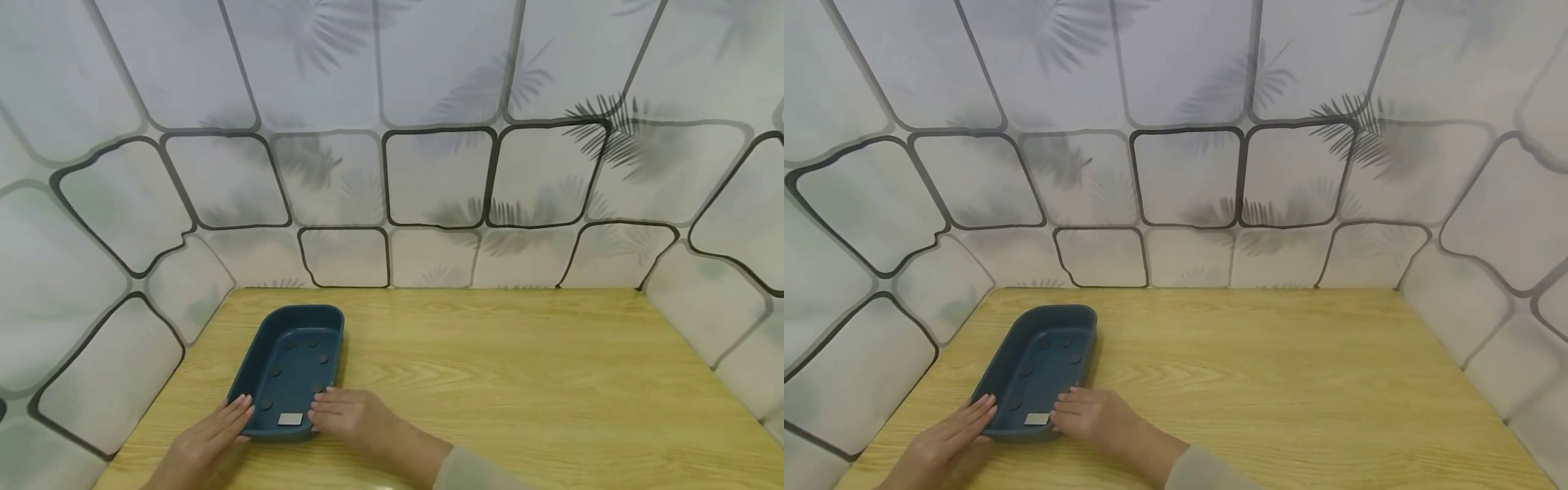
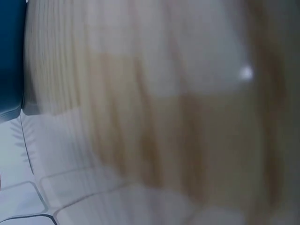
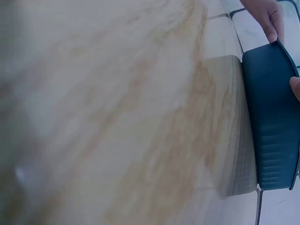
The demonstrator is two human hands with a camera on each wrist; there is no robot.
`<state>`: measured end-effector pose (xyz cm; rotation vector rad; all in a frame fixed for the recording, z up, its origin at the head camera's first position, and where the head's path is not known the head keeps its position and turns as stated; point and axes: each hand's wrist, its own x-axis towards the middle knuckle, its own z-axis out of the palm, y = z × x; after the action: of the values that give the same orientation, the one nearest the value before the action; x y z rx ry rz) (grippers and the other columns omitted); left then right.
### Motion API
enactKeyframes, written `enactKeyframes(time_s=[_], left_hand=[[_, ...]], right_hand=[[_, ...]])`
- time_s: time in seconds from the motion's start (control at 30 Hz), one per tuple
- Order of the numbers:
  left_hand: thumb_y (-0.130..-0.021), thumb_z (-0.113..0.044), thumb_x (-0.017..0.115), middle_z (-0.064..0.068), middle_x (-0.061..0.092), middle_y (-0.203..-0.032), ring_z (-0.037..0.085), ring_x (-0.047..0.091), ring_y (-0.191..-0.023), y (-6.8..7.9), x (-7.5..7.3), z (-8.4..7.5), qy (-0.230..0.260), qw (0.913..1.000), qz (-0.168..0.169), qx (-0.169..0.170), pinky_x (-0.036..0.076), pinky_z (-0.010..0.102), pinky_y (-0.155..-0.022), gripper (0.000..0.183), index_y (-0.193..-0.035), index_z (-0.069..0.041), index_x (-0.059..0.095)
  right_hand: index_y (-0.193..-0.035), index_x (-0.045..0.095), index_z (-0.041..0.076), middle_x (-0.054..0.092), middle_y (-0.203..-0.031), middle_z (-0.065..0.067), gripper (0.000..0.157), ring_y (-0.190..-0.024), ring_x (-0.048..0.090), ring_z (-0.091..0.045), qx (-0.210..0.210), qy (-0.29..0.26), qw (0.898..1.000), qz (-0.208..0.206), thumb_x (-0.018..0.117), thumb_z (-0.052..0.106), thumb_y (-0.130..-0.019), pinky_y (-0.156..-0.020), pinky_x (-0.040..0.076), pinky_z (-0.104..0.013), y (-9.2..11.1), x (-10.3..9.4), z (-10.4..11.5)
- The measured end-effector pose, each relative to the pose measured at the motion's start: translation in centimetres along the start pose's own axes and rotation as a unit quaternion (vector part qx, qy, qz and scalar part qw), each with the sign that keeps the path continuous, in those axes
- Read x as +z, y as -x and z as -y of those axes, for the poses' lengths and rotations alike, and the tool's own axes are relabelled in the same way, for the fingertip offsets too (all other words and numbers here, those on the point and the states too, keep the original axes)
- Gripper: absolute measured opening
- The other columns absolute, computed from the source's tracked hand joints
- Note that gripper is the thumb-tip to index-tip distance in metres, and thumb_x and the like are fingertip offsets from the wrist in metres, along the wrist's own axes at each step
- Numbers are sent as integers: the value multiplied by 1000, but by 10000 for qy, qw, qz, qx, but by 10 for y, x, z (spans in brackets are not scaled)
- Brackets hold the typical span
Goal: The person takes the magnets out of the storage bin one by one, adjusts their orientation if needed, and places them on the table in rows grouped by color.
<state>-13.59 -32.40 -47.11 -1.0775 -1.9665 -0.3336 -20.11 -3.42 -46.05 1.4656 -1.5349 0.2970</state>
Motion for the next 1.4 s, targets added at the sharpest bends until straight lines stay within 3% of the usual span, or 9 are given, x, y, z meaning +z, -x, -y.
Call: enactKeyframes(time_s=[0.33,0.6,1.07,1.4], left_hand=[[-95,-34,53,16,68,-110,8,51,-123,-7,7,-6,51,9998,-123,-153,35,18,-104,42,-109,1,69],[-94,-31,56,13,68,-110,9,53,-120,-18,16,-10,-7,9978,-622,219,38,21,-101,38,-104,2,71],[-94,-36,55,12,69,-108,5,53,-119,-19,26,-22,-177,9986,-383,-320,36,19,-102,40,-105,-1,72],[-96,-38,51,12,71,-101,10,63,-104,-31,33,-28,-172,9990,-136,-378,37,19,-100,43,-101,-2,73]], right_hand=[[-82,77,17,73,-83,7,21,-84,69,-6,-101,143,9995,-247,79,35,-73,-83,51,-17,1,-2,-3],[-83,76,15,73,-83,5,22,-84,70,-7,-121,36,9996,-250,79,36,-74,-83,52,-18,7,-10,-6],[-82,75,16,73,-83,4,16,-84,69,-7,-232,126,9995,-168,76,31,-79,-84,51,-19,15,-26,-11],[-83,76,13,73,-83,3,17,-84,70,-9,-57,-180,9998,-92,78,28,-77,-84,52,-21,26,-36,-16]])
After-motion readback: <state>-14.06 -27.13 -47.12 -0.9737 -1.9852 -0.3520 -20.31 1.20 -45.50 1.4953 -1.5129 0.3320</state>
